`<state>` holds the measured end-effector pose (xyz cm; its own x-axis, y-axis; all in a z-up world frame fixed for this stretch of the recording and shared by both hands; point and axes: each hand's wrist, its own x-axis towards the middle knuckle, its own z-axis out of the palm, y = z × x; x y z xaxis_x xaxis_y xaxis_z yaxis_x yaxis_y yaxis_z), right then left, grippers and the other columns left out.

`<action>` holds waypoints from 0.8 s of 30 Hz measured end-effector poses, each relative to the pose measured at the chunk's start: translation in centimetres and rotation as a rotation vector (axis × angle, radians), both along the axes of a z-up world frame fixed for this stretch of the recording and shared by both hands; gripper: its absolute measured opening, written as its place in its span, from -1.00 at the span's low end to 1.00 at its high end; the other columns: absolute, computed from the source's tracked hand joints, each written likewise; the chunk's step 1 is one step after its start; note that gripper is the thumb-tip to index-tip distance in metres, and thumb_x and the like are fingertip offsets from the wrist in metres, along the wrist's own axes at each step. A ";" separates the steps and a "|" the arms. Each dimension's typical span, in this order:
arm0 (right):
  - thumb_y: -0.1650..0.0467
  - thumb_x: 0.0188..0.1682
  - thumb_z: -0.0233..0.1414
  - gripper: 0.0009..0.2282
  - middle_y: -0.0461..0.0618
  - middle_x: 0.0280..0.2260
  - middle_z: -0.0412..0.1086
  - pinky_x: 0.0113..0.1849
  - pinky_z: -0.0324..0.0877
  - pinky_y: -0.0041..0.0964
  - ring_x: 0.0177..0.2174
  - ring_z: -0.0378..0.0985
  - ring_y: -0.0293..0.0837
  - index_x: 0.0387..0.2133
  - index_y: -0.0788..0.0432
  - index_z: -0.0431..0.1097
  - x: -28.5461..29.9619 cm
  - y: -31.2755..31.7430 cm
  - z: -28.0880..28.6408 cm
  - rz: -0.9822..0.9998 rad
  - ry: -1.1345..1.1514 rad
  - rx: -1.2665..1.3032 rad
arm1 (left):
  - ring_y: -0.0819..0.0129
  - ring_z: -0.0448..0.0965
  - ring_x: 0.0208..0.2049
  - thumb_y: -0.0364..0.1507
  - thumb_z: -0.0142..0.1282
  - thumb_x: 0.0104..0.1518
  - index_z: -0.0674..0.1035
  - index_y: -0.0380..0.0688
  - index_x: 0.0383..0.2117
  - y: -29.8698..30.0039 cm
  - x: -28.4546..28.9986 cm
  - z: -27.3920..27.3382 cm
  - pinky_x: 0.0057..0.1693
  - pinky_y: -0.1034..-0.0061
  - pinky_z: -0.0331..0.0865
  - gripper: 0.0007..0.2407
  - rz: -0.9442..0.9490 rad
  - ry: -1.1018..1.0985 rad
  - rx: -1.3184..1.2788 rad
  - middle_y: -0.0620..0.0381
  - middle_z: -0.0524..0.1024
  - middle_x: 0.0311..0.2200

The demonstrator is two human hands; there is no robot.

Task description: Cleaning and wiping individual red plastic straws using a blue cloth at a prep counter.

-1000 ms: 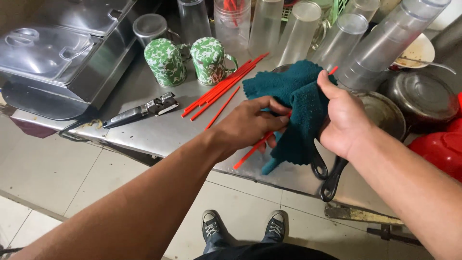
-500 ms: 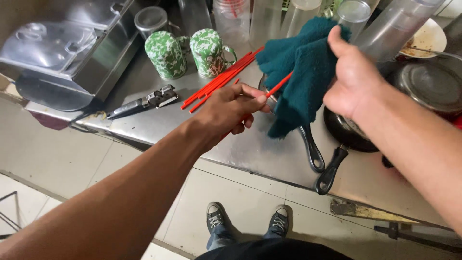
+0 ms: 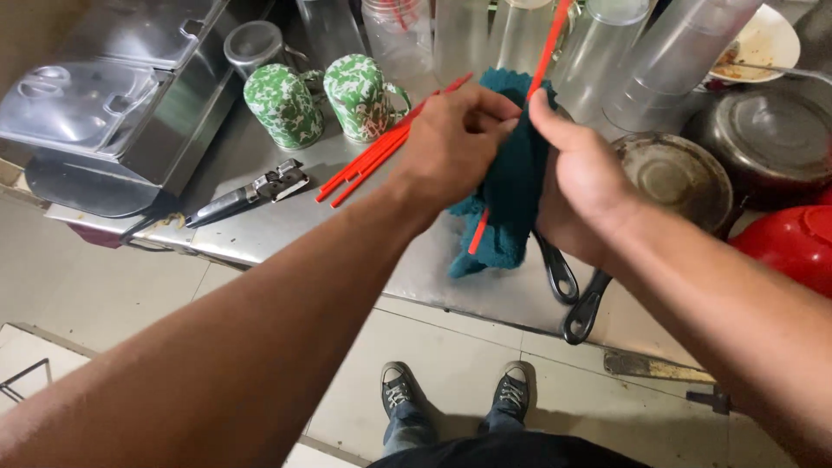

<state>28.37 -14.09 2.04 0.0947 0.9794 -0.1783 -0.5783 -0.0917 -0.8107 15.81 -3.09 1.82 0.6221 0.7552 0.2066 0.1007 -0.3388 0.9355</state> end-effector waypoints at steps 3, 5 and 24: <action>0.07 0.19 -0.22 -0.57 -0.05 -0.25 0.52 -0.16 0.48 -0.10 -0.27 0.58 -0.12 0.01 0.11 0.37 -0.3 0.0 -0.5 0.002 -0.016 -0.050 | 0.55 0.70 -0.42 -0.43 0.28 0.05 0.73 -0.11 -0.30 0.3 0.4 -0.4 -0.21 0.59 0.57 -0.87 0.040 0.087 0.128 0.20 0.71 -0.44; 0.10 0.17 -0.19 -0.59 -0.04 -0.24 0.53 -0.17 0.51 -0.12 -0.27 0.60 -0.13 0.01 0.12 0.37 -0.3 0.4 -0.2 -0.004 -0.013 -0.101 | 0.50 0.70 -0.43 -0.43 0.29 0.01 0.73 -0.10 -0.30 1.0 -0.2 0.0 -0.23 0.57 0.56 -0.85 0.018 0.128 0.195 0.16 0.71 -0.46; 0.15 0.05 0.06 -0.67 0.08 -0.46 0.56 -0.31 0.50 -0.07 -0.43 0.65 -0.04 -0.26 0.19 0.51 -6.5 3.8 4.2 0.353 -1.389 -0.398 | -0.04 0.61 -0.21 -0.57 0.05 0.11 0.44 -0.15 -0.10 1.3 -9.8 0.3 0.27 -0.01 0.19 -0.77 -0.129 0.621 0.753 -0.05 0.61 -0.41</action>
<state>21.82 -10.26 6.28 0.1829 0.8973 -0.4017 0.7165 -0.4014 -0.5705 6.04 -1.76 2.13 0.8512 0.4791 0.2145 0.4217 -0.8675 0.2638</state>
